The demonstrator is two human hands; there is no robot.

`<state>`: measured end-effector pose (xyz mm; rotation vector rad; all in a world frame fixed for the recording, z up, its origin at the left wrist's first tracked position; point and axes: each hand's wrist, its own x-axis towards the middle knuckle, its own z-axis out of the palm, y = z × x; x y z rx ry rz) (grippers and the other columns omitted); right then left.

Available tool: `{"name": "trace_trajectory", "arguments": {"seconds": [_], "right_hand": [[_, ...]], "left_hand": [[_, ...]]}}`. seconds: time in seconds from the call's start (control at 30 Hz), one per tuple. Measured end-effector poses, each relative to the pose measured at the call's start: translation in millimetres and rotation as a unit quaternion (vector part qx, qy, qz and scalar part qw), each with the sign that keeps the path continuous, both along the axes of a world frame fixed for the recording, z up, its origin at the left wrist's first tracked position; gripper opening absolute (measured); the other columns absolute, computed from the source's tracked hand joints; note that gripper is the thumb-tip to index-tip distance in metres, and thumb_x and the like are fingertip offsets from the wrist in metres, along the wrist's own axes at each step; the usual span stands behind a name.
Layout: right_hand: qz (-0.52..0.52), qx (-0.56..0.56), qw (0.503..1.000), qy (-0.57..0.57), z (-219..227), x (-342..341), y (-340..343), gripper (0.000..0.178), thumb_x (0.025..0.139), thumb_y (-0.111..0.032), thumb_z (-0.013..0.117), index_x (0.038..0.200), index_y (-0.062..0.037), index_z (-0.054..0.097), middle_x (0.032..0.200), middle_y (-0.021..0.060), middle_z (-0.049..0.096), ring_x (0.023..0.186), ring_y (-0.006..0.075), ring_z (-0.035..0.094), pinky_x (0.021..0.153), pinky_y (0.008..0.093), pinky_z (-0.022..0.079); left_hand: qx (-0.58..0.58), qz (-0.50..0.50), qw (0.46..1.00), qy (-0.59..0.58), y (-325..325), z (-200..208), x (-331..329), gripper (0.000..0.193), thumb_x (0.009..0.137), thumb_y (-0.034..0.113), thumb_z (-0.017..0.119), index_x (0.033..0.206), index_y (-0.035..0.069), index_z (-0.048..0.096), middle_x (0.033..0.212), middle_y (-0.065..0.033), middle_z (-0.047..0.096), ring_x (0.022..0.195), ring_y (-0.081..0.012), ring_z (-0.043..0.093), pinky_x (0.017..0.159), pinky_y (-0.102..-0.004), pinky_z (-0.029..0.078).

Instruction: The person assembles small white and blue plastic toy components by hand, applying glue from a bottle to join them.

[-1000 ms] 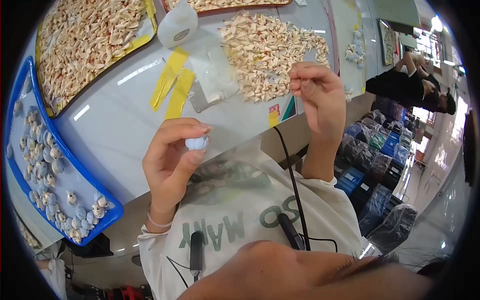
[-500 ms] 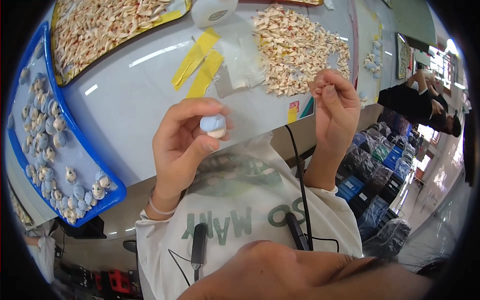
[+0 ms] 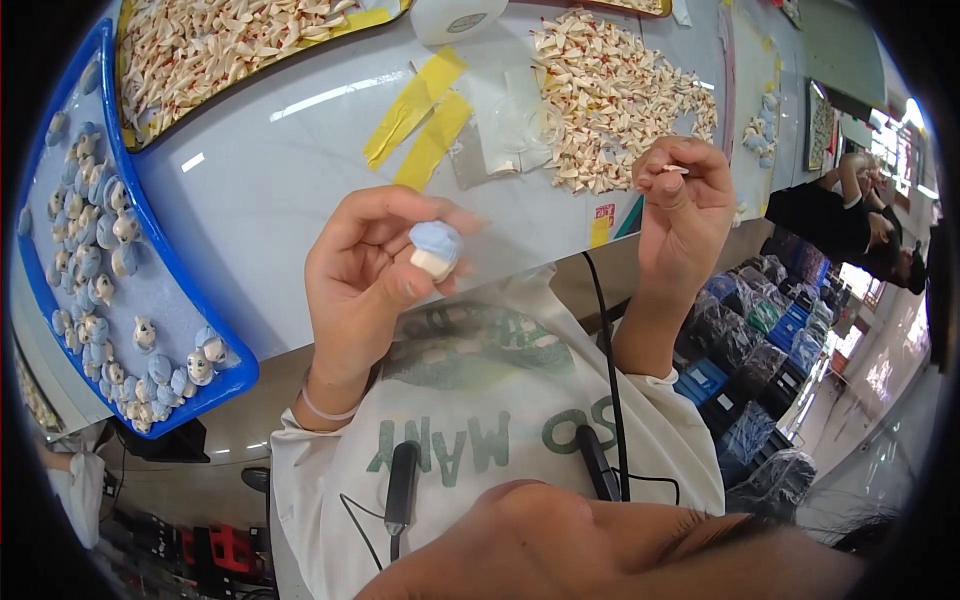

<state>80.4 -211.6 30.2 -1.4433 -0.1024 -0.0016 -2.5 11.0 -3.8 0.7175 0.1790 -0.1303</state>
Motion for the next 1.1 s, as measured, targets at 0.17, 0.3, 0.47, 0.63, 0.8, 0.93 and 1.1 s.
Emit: {"name": "trace_trajectory", "arguments": {"seconds": [0.17, 0.3, 0.47, 0.63, 0.8, 0.93, 1.1], "right_hand": [[0.018, 0.036, 0.999, 0.017, 2.0, 4.3, 2.9, 0.017, 0.073, 0.0, 0.066, 0.087, 0.0035, 0.057, 0.08, 0.0153, 0.061, 0.067, 0.0196, 0.059, 0.059, 0.0302, 0.05], [0.017, 0.043, 0.999, 0.027, 3.6, 10.8, 2.4, 0.014, 0.074, 0.001, 0.065, 0.086, 0.0035, 0.058, 0.081, 0.0164, 0.061, 0.068, 0.0207, 0.06, 0.058, 0.031, 0.05], [0.041, 0.005, 0.999, 0.009, 2.0, 16.4, 4.3, 0.012, 0.076, 0.0, 0.063, 0.087, 0.0032, 0.058, 0.083, 0.0147, 0.06, 0.07, 0.0198, 0.059, 0.059, 0.0301, 0.049], [0.075, 0.082, 0.994, 0.019, -2.9, 15.1, 7.8, 0.013, 0.076, 0.0, 0.063, 0.087, 0.0033, 0.059, 0.085, 0.0127, 0.057, 0.069, 0.0171, 0.055, 0.062, 0.0273, 0.046], [0.064, 0.016, 0.998, 0.01, -0.8, 13.9, 7.5, 0.014, 0.075, 0.001, 0.063, 0.087, 0.0045, 0.058, 0.085, 0.0129, 0.058, 0.07, 0.0166, 0.056, 0.063, 0.026, 0.047], [0.035, -0.031, 0.999, 0.008, 5.4, 19.6, 7.1, 0.015, 0.073, 0.007, 0.063, 0.087, 0.0073, 0.057, 0.084, 0.0135, 0.06, 0.073, 0.0162, 0.059, 0.065, 0.0243, 0.05], [0.071, -0.08, 0.994, -0.021, 11.1, 32.4, 8.0, 0.015, 0.071, 0.009, 0.063, 0.085, 0.0078, 0.058, 0.083, 0.0129, 0.06, 0.073, 0.0159, 0.058, 0.066, 0.0244, 0.049]], "left_hand": [[-0.037, 0.047, 0.997, -0.042, -1.1, -8.2, -0.7, 0.041, 0.076, 0.024, 0.068, 0.103, -0.001, 0.049, 0.097, -0.0172, 0.058, 0.08, -0.0173, 0.06, 0.065, -0.024, 0.05], [-0.057, 0.025, 0.997, -0.056, -1.4, -6.0, 0.2, 0.038, 0.076, 0.021, 0.068, 0.102, -0.001, 0.05, 0.1, -0.017, 0.056, 0.084, -0.0182, 0.059, 0.066, -0.0237, 0.049], [0.022, 0.031, 0.996, -0.077, -3.1, -2.5, 0.8, 0.033, 0.077, 0.009, 0.065, 0.104, -0.003, 0.052, 0.105, -0.0166, 0.053, 0.092, -0.0208, 0.056, 0.073, -0.0256, 0.048], [0.147, 0.04, 0.986, -0.075, -7.2, -2.5, 1.3, 0.038, 0.076, 0.024, 0.067, 0.102, 0.002, 0.052, 0.103, -0.0151, 0.053, 0.085, -0.0216, 0.058, 0.066, -0.0252, 0.049], [0.142, 0.068, 0.986, -0.058, -11.5, 0.1, 2.2, 0.036, 0.077, 0.022, 0.066, 0.101, -0.001, 0.053, 0.106, -0.0168, 0.052, 0.09, -0.0235, 0.058, 0.07, -0.0275, 0.049], [0.181, 0.04, 0.978, -0.099, -9.9, 0.2, 3.8, 0.037, 0.078, 0.022, 0.064, 0.106, -0.001, 0.053, 0.109, -0.0177, 0.052, 0.093, -0.0254, 0.057, 0.073, -0.0285, 0.05], [0.096, 0.004, 0.989, -0.11, -5.3, -1.6, 2.8, 0.035, 0.081, 0.008, 0.059, 0.113, -0.005, 0.05, 0.117, -0.0166, 0.049, 0.105, -0.0239, 0.051, 0.086, -0.0313, 0.042]]}}
